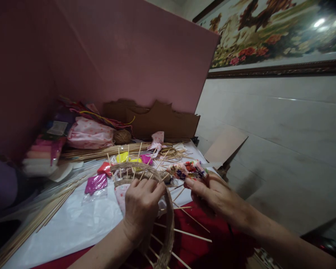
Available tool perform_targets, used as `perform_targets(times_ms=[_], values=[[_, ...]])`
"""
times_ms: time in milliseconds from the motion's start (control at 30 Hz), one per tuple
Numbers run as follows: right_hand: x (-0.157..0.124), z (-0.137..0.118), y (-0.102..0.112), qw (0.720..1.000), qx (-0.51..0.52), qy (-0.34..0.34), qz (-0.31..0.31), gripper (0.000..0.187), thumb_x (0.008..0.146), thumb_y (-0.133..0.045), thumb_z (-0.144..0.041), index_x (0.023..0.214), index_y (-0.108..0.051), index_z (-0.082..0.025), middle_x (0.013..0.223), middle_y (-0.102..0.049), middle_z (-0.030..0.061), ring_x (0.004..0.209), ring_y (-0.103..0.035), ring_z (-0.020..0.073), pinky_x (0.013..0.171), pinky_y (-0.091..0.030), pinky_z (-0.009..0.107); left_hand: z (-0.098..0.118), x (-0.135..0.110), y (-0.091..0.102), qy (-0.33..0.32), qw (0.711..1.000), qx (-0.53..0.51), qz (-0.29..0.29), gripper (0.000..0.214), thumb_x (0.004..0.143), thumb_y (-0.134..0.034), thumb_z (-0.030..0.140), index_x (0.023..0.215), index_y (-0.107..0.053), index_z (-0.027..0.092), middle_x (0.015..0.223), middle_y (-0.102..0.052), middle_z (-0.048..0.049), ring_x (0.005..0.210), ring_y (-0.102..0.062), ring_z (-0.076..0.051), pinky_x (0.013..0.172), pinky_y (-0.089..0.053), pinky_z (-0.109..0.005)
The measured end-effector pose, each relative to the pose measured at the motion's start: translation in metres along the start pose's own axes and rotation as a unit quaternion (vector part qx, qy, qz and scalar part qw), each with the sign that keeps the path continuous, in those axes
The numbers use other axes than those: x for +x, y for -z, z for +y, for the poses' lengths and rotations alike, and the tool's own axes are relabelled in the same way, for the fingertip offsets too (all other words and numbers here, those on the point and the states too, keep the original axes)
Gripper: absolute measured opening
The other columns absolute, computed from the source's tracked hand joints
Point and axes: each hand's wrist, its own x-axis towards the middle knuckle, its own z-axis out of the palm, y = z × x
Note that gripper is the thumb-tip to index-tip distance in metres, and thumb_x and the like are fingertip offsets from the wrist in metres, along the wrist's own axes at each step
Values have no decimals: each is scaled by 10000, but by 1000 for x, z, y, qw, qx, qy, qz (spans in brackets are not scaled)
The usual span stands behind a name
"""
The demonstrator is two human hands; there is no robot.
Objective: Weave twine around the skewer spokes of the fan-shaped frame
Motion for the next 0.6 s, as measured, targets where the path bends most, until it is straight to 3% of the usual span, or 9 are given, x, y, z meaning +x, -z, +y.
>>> perform_targets(times_ms=[100, 167, 267, 333, 400, 467, 600], values=[[-1, -2, 4, 988, 118, -104, -3, 491, 916, -342, -490, 594, -543, -178, 439, -466, -16, 380, -414, 93, 376, -317, 218, 0, 0, 0, 4, 1000, 2, -5, 245, 843, -444, 103, 777, -653, 212, 665, -624, -18, 603, -539, -185, 576, -289, -321], [1, 2, 11, 982, 131, -126, 45, 504, 911, -331, -516, 608, -544, -174, 430, -465, -20, 382, -426, 94, 383, -315, 214, 0, 0, 0, 7, 1000, 3, -7, 253, 832, -443, 87, 772, -654, 213, 646, -616, -13, 586, -531, -185, 574, -292, -321], [4, 28, 23, 973, 69, -154, 157, 501, 902, -332, -528, 611, -541, -178, 409, -465, -18, 399, -453, 110, 432, -340, 227, -1, 1, 1, 5, 1000, 4, 1, 263, 825, -439, 74, 759, -653, 210, 647, -620, -15, 592, -537, -185, 579, -304, -320], [4, 55, 28, 968, -48, -171, 180, 478, 898, -335, -512, 622, -547, -184, 433, -501, 3, 440, -497, 139, 481, -367, 251, -2, 1, 1, -1, 1000, 7, 7, 266, 826, -436, 69, 765, -655, 206, 657, -627, -18, 604, -546, -185, 584, -315, -318], [1, 86, 29, 962, -182, -147, 142, 310, 880, -410, -442, 841, -582, -188, 676, -633, 52, 623, -588, 192, 571, -402, 278, -3, 2, 1, -3, 1000, 8, 12, 267, 828, -434, 67, 772, -657, 202, 663, -633, -22, 611, -554, -186, 586, -322, -317], [-4, 113, 26, 943, -276, -168, 84, 255, 882, -398, -364, 942, -559, -176, 818, -655, 96, 704, -604, 226, 611, -412, 308, -4, 2, 1, -3, 1000, 7, 14, 269, 831, -429, 67, 769, -657, 197, 674, -642, -29, 616, -563, -187, 586, -327, -317], [-12, 144, 16, 948, -300, -104, -4, 334, 892, -303, -193, 1171, -471, -120, 1114, -582, 157, 964, -573, 223, 834, -409, 339, -4, 2, 1, -6, 1000, 12, 15, 274, 837, -421, 70, 772, -656, 196, 688, -653, -34, 617, -571, -190, 586, -329, -320]])
